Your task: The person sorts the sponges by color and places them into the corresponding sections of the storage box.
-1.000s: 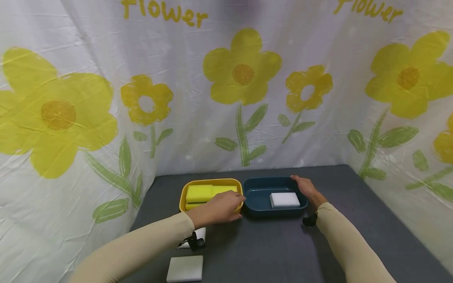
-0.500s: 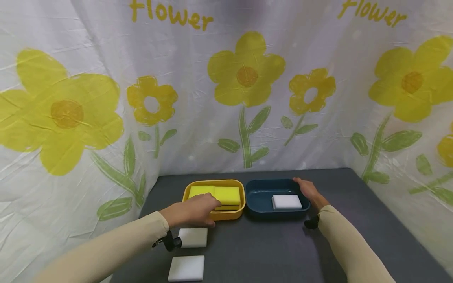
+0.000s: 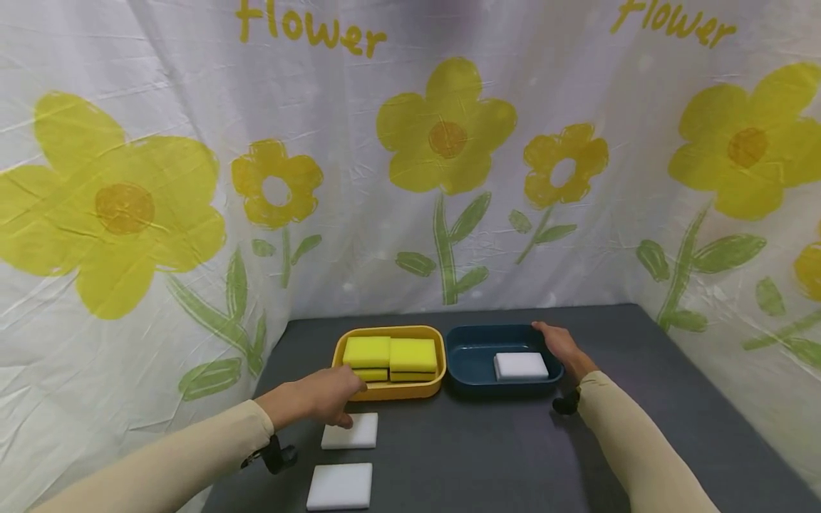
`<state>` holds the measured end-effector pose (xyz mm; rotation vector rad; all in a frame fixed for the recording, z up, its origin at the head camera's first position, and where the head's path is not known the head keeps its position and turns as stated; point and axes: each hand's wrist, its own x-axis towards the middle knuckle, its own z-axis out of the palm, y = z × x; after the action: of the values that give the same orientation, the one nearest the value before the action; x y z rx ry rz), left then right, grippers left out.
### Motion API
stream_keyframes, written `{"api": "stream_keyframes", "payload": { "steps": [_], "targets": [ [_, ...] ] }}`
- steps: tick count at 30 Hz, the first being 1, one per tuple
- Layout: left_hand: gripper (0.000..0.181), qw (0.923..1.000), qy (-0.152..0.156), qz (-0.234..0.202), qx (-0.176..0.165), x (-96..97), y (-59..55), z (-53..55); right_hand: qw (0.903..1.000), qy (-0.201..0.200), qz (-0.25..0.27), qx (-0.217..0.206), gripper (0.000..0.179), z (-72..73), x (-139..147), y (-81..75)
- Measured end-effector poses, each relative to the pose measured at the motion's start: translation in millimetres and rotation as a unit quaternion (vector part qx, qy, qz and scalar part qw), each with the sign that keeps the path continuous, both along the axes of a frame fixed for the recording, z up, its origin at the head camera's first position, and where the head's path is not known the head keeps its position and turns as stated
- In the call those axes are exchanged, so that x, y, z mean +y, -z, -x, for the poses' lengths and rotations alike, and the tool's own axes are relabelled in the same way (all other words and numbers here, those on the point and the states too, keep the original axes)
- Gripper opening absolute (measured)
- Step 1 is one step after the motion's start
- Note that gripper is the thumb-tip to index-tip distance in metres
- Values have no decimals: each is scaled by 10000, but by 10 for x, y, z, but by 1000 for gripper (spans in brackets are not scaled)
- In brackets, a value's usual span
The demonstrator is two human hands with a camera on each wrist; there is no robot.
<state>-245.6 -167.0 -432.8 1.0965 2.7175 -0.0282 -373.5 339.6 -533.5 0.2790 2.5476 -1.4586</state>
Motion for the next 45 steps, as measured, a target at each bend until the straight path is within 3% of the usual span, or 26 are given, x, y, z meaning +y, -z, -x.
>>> {"api": "stream_keyframes", "payload": {
  "steps": [4,9,11,17,27,37,45],
  "targets": [
    [33,9989,281,-176,342,-45,78,-61,10000,-15,-89,-16,83,-3,4,19],
    [35,9976,377,-191,557,-51,107,-124,10000,15,-15,28,81,-4,14,17],
    [41,9981,340,-180,472,-56,121,-132,10000,13,-4,42,80,3,18,23],
    [43,9997,-210,-81,-70,-117,244,-133,10000,-22,-24,55,81,3,35,22],
    [38,9986,-442,-246,-175,-220,479,-71,10000,37,17,-34,83,2,22,4],
    [29,9970,-311,-458,-543,-267,541,-32,9998,127,34,-160,84,36,19,15],
    [28,9982,-258,-292,-451,-271,558,-47,10000,-20,-32,-49,80,39,16,28]
  ]
}}
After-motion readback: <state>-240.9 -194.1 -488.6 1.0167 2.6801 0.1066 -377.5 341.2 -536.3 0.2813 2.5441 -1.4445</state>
